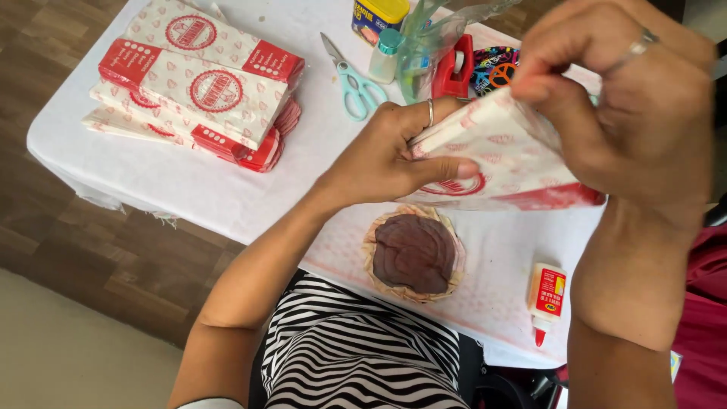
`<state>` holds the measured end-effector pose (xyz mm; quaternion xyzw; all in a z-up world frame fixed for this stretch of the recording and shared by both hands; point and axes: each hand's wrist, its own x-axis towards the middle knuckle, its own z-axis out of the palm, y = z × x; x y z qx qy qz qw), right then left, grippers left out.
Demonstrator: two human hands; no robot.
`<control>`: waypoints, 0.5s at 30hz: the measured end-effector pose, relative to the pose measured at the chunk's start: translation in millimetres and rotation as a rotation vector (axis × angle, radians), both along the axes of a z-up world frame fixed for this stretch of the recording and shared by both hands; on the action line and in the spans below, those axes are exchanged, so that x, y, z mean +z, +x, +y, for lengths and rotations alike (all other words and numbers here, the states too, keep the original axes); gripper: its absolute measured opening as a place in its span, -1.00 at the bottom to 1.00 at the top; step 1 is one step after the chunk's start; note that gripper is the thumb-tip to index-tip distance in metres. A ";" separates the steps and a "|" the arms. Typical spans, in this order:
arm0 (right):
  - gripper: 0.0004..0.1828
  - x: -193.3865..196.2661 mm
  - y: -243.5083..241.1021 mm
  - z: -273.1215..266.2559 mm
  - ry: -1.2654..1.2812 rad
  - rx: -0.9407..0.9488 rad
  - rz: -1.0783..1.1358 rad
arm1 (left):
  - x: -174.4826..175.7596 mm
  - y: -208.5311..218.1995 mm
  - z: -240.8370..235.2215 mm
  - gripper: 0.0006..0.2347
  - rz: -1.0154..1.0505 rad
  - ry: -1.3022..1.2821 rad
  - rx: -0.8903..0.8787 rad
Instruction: The person organizes paper shawarma sleeves on a table, aligning and flattening them by hand. They use a pair of scissors to cut a small yellow label and apply a bead of glue from a bottle to the bottom edge of several sleeves, pressing them into a row.
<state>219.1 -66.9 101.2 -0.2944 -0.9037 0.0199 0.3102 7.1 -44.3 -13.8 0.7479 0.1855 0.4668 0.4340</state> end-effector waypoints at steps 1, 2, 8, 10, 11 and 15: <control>-0.72 -2.2 0.8 6.4 0.004 -0.005 0.000 | -5.8 8.6 1.6 -0.80 0.000 0.004 -0.005; -0.77 -5.2 0.9 12.8 0.000 0.012 0.010 | -12.3 16.4 2.1 -0.79 -0.094 -0.019 0.037; -0.87 -19.8 -21.5 32.9 -0.048 0.169 -0.063 | -82.3 47.5 14.7 -0.81 -0.374 -0.176 0.173; -0.88 -32.8 -28.4 38.3 -0.098 0.209 -0.057 | -101.1 47.8 20.0 -0.82 -0.443 -0.193 0.206; -0.88 -40.0 -30.8 40.9 -0.126 0.219 -0.009 | -104.2 44.3 21.4 -0.79 -0.451 -0.194 0.174; -0.89 -50.4 -41.0 41.1 -0.185 0.223 0.069 | -91.3 20.6 21.4 -0.52 -0.604 -0.083 0.081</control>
